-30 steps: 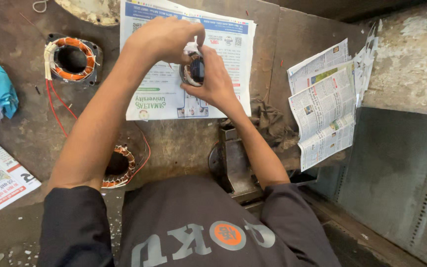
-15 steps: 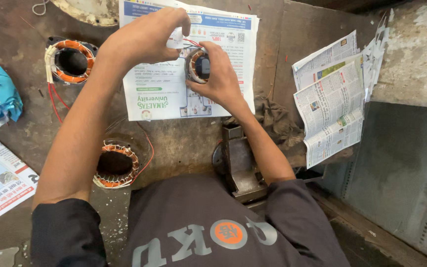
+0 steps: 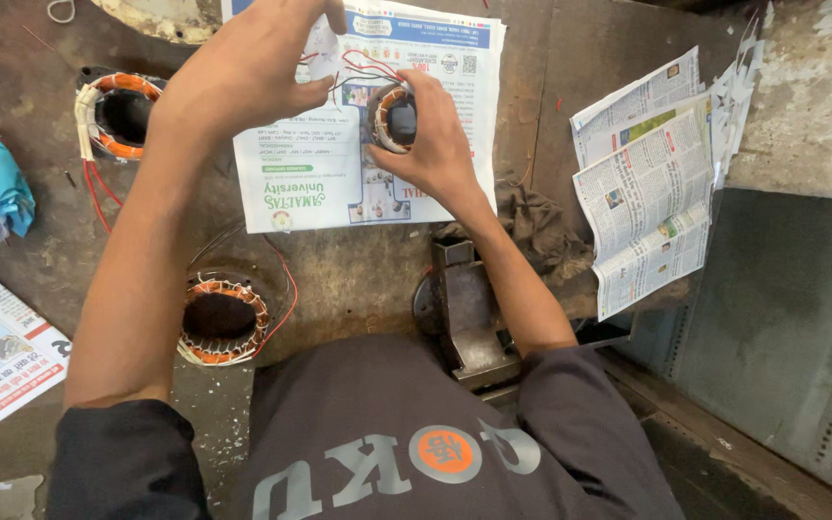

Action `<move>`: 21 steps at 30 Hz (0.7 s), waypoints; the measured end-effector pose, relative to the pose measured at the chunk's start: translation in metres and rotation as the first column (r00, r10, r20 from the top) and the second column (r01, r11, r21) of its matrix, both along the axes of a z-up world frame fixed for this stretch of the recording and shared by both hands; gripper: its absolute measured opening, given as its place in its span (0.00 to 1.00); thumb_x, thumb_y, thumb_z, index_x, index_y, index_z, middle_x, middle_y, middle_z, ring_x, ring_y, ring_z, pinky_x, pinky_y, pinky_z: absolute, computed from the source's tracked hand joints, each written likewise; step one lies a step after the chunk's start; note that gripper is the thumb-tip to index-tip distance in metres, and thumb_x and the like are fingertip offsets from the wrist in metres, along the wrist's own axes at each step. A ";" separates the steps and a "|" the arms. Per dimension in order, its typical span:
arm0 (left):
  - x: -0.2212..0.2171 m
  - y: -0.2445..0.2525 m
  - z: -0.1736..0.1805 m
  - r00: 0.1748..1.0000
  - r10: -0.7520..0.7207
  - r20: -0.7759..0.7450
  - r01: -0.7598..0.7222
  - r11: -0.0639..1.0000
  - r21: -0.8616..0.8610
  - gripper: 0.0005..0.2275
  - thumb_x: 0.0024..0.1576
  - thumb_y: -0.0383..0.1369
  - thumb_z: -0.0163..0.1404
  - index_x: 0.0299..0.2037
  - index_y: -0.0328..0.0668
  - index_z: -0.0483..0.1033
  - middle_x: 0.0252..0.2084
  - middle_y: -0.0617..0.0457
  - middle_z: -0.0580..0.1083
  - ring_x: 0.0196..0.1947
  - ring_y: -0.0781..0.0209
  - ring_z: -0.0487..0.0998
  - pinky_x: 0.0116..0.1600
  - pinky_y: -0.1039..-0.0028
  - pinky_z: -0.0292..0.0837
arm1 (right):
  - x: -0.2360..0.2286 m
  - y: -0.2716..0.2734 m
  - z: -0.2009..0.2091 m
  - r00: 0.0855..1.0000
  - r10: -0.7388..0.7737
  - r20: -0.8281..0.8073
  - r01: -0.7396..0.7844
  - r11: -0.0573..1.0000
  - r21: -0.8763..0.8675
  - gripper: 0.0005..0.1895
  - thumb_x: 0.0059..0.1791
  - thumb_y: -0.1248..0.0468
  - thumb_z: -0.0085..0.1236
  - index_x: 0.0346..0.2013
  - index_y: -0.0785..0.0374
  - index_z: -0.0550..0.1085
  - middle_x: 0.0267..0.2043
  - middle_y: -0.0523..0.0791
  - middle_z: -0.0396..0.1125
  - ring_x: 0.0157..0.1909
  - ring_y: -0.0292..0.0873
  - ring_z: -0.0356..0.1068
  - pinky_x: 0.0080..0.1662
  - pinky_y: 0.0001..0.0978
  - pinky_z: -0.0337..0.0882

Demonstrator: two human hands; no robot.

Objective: The person handles small white paper tags and wires attached to motor stators on a workbench. They then retrieve a newspaper, tear off a sheet, and wrap it around one of the motor stators to protect the windings.

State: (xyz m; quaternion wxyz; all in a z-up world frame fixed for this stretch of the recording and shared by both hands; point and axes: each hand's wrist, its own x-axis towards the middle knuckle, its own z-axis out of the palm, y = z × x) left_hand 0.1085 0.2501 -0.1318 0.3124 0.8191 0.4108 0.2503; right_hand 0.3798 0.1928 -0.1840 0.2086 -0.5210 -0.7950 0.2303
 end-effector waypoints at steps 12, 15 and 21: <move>0.010 -0.098 -0.019 0.728 0.601 -0.330 -0.573 0.797 0.191 0.38 0.61 0.36 0.64 0.72 0.34 0.48 0.69 0.35 0.64 0.64 0.36 0.68 0.65 0.50 0.65 | -0.001 -0.003 0.012 0.999 -0.022 -0.026 0.021 0.999 -0.038 0.48 0.43 0.56 0.78 0.68 0.62 0.58 0.67 0.53 0.60 0.68 0.56 0.63 0.67 0.46 0.67; 0.033 -0.109 -0.045 0.721 0.617 -0.314 -0.624 0.776 0.093 0.42 0.59 0.34 0.63 0.75 0.35 0.43 0.69 0.34 0.63 0.61 0.34 0.68 0.61 0.50 0.66 | -0.005 -0.005 0.013 1.000 -0.022 -0.019 0.022 1.000 -0.014 0.47 0.42 0.56 0.78 0.68 0.61 0.59 0.66 0.51 0.60 0.68 0.57 0.62 0.65 0.47 0.67; 0.038 -0.101 -0.067 0.718 0.678 -0.157 -0.695 0.712 -0.106 0.41 0.63 0.28 0.61 0.79 0.44 0.40 0.65 0.40 0.72 0.60 0.38 0.72 0.60 0.52 0.68 | -0.008 -0.009 0.018 0.999 -0.043 0.000 0.043 0.998 -0.050 0.48 0.41 0.56 0.78 0.67 0.62 0.58 0.65 0.51 0.60 0.66 0.57 0.62 0.63 0.47 0.67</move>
